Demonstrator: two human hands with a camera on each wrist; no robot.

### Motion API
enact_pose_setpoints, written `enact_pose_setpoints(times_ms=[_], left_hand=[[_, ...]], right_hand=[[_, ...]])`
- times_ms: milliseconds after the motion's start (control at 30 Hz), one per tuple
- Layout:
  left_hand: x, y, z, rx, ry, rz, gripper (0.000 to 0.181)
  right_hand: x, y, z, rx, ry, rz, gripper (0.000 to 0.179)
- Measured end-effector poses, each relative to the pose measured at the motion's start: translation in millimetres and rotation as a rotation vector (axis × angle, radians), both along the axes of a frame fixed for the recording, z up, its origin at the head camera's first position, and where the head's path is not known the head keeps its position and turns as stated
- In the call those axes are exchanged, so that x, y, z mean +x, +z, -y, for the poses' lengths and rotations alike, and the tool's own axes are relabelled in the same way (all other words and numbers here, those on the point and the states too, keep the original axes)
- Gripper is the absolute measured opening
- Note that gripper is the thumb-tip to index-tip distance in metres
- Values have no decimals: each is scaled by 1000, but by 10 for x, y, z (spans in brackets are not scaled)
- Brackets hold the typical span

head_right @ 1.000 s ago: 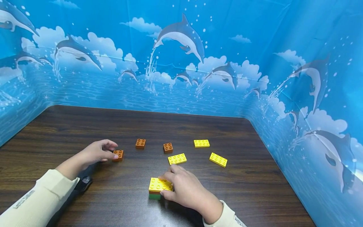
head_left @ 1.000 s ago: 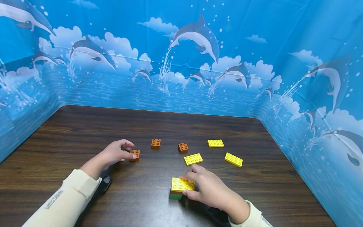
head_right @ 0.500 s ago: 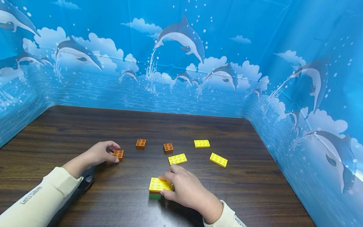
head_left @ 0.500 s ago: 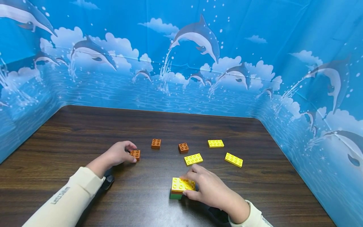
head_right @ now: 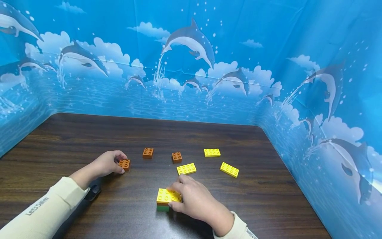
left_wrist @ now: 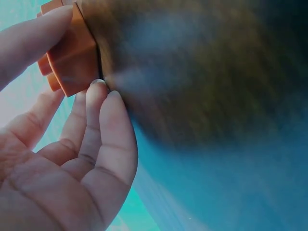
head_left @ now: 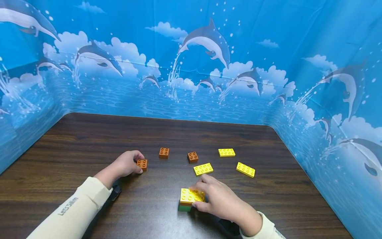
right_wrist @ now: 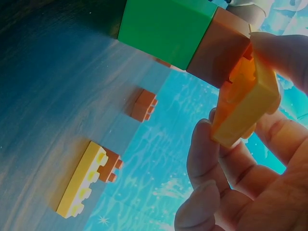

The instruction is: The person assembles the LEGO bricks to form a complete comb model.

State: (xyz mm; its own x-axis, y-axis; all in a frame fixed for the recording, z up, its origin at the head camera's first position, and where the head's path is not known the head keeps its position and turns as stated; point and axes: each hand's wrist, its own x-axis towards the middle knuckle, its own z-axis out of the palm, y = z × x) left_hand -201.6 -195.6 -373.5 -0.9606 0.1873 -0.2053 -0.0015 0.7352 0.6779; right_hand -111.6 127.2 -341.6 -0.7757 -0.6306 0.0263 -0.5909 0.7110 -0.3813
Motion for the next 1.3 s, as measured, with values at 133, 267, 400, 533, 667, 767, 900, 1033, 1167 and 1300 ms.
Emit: enact_pose_setpoints(times_ms=[133, 267, 400, 533, 667, 767, 900, 1033, 1167, 1300], left_hand=[[21, -11, -9, -35, -16, -30, 30], [62, 6, -34, -75, -45, -111, 30], [114, 44, -102, -100, -39, -193, 35], [163, 74, -178, -99, -19, -241, 37], [205, 91, -238, -111, -22, -294, 37], [237, 102, -290, -127, -24, -324, 38], [290, 114, -369, -149, -30, -377, 39], [344, 117, -450, -183, -47, -465, 39], [404, 126, -530, -183, -66, -533, 40], [460, 146, -602, -166, -97, -588, 41]], right_hand=[[-2, -9, 0, -3, 7, 3, 38], [0, -14, 2, -7, 12, 10, 38], [-1, -11, 1, -3, 11, 3, 38], [-2, -10, -2, 0, 8, 0, 38], [-2, -10, -3, 4, 5, 3, 38], [-3, -11, -6, 3, 5, 2, 38], [-4, -11, -8, 5, 5, 4, 38], [-7, -3, -6, 10, 1, 9, 39], [-11, 8, -4, 11, -1, 9, 39], [-15, 16, -4, 14, -2, 10, 39]])
